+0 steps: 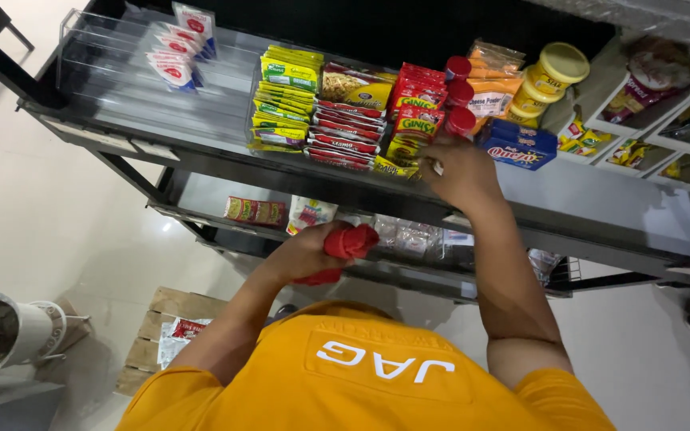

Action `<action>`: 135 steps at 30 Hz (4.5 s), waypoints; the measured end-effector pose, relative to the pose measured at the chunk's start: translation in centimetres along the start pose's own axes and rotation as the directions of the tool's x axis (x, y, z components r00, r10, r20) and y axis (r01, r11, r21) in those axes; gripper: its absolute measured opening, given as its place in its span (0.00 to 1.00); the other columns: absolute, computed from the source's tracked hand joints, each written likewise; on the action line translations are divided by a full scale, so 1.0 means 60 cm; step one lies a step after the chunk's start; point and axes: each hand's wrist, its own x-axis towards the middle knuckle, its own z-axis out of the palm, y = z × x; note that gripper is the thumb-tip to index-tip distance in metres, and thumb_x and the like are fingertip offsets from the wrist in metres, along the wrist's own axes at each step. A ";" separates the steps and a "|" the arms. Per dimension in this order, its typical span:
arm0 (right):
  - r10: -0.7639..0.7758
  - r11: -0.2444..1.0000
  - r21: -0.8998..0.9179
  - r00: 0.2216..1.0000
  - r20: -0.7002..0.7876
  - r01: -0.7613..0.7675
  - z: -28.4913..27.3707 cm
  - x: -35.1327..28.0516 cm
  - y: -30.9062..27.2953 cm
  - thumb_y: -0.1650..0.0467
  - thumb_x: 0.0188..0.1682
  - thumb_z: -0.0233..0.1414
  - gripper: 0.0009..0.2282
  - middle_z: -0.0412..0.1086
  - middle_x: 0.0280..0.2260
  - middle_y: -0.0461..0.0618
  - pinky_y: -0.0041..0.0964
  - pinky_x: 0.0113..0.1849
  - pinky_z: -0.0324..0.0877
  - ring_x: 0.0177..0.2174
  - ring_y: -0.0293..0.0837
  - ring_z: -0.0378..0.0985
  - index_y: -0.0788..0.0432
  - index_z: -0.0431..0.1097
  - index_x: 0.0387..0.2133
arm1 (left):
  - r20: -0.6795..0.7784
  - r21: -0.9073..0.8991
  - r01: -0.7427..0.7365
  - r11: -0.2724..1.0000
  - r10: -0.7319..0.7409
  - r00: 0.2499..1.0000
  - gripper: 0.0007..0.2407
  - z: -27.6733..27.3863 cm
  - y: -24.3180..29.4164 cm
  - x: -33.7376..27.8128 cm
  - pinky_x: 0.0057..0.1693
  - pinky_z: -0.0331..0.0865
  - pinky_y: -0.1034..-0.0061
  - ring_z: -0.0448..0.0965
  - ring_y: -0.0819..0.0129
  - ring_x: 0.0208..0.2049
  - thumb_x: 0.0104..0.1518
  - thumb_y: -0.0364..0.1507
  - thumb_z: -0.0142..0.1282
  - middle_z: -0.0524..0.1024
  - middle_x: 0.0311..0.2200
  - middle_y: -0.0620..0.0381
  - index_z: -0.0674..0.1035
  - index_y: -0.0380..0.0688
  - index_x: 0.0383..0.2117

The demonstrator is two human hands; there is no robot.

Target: Organizing and cleaning seasoning packets on a display shelf using a cloth.

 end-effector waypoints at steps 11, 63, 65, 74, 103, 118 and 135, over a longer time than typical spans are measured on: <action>-0.069 0.963 -0.265 0.902 -0.426 -0.051 0.155 0.016 0.060 0.62 0.51 0.56 0.07 0.76 0.38 0.37 0.43 0.29 0.78 0.34 0.47 0.82 0.29 0.80 0.37 | 0.014 0.123 -0.088 0.989 0.087 0.996 0.24 -0.015 0.053 -0.014 0.61 0.66 0.45 0.76 0.33 0.53 0.50 0.34 0.65 0.79 0.46 0.31 0.72 0.40 0.53; 0.220 0.956 -0.061 0.841 -0.495 -0.286 0.173 -0.032 0.003 0.60 0.29 0.71 0.10 0.62 0.68 0.38 0.76 0.64 0.23 0.72 0.54 0.38 0.41 0.81 0.24 | 0.101 0.911 -0.287 0.296 0.517 0.850 0.03 -0.001 0.085 0.351 0.31 0.77 0.52 0.83 0.50 0.26 0.49 0.27 0.60 0.79 0.19 0.52 0.84 0.44 0.22; 0.242 0.955 -0.043 0.855 -0.458 -0.293 0.176 -0.030 0.005 0.62 0.29 0.70 0.11 0.59 0.69 0.38 0.77 0.64 0.23 0.72 0.54 0.36 0.44 0.82 0.26 | 0.124 0.908 -0.331 0.257 0.590 0.798 0.03 -0.006 0.088 0.346 0.30 0.77 0.55 0.83 0.49 0.25 0.49 0.25 0.61 0.79 0.19 0.50 0.84 0.41 0.22; 0.201 0.980 0.142 0.712 -0.672 -0.143 0.119 -0.045 -0.040 0.68 0.45 0.67 0.04 0.65 0.62 0.49 0.73 0.64 0.31 0.67 0.63 0.49 0.51 0.79 0.29 | -0.019 0.719 -0.357 0.597 0.530 0.848 0.08 -0.059 0.198 0.256 0.39 0.77 0.51 0.83 0.39 0.30 0.53 0.31 0.60 0.82 0.25 0.43 0.87 0.42 0.32; 0.293 0.560 0.826 0.919 -0.263 0.058 -0.108 -0.102 -0.128 0.73 0.37 0.72 0.08 0.68 0.20 0.48 0.34 0.33 0.67 0.27 0.36 0.69 0.58 0.81 0.27 | -0.192 -0.977 -0.210 0.044 0.265 0.945 0.20 0.095 0.119 0.083 0.55 0.74 0.53 0.81 0.51 0.48 0.53 0.24 0.64 0.80 0.48 0.49 0.77 0.43 0.54; 0.423 0.529 0.834 0.901 -0.100 -0.155 -0.055 -0.135 -0.127 0.71 0.37 0.71 0.07 0.68 0.14 0.45 0.27 0.24 0.65 0.18 0.32 0.69 0.54 0.82 0.28 | -0.243 -0.958 -0.231 0.172 -0.053 0.969 0.14 0.121 0.084 0.119 0.29 0.81 0.62 0.86 0.50 0.30 0.45 0.17 0.68 0.83 0.33 0.43 0.82 0.36 0.39; 0.295 0.824 0.553 0.928 -0.230 -0.124 -0.077 -0.170 -0.097 0.72 0.43 0.65 0.03 0.79 0.29 0.51 0.46 0.37 0.75 0.33 0.55 0.81 0.54 0.81 0.29 | -0.614 -0.334 -0.686 0.646 0.404 0.679 0.19 0.062 0.119 0.087 0.63 0.66 0.66 0.72 0.64 0.53 0.60 0.31 0.62 0.70 0.51 0.52 0.74 0.40 0.57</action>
